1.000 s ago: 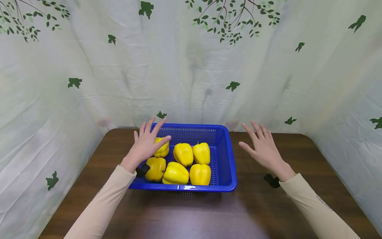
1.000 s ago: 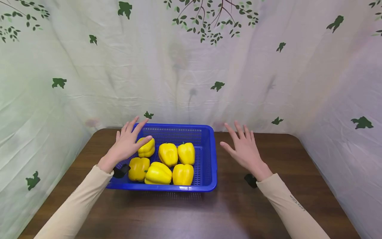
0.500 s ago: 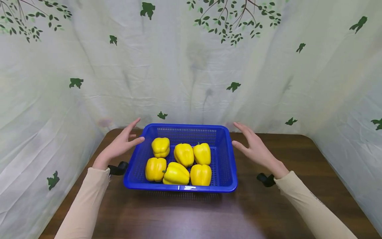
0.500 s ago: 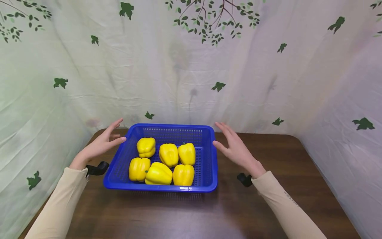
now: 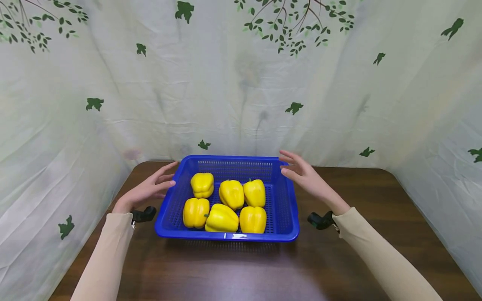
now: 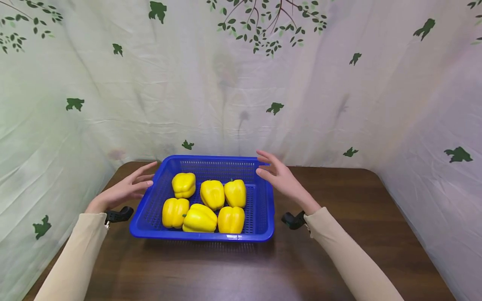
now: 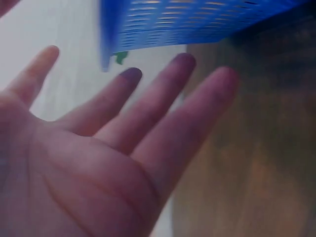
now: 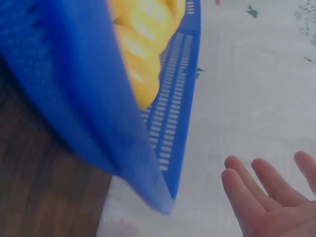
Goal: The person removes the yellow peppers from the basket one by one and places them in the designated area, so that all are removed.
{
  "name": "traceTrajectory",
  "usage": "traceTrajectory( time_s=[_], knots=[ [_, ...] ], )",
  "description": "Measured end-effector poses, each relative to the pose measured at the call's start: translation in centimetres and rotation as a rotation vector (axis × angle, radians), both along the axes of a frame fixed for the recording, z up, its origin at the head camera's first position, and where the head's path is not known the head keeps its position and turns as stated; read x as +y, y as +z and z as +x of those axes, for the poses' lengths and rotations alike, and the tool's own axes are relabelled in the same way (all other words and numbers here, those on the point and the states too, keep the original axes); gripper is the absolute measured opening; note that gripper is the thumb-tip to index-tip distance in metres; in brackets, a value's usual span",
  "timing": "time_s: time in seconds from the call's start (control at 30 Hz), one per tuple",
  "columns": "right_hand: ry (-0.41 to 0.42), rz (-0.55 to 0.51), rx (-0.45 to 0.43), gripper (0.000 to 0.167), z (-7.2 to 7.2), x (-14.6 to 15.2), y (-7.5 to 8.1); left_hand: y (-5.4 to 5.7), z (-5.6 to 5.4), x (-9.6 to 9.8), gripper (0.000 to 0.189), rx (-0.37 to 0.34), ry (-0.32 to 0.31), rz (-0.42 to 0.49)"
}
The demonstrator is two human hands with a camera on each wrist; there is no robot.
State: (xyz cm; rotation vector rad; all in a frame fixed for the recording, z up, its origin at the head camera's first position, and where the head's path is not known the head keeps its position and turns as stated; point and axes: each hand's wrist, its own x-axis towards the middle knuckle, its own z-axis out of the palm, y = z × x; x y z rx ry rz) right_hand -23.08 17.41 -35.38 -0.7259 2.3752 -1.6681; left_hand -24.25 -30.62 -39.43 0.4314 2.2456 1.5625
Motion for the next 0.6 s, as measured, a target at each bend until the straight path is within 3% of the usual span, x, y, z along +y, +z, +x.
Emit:
traceTrajectory(
  time_s=[0.37, 0.6],
  knots=[
    [0.042, -0.080, -0.148, 0.059, -1.3, -2.2, -0.9, -2.8, -0.4, 1.3, 0.068, -0.140, -0.025, 0.184],
    [0.061, -0.132, -0.258, 0.060, -1.7, -3.3, -1.4, -3.9, -0.5, 1.9, 0.071, -0.119, 0.012, 0.217]
  ],
)
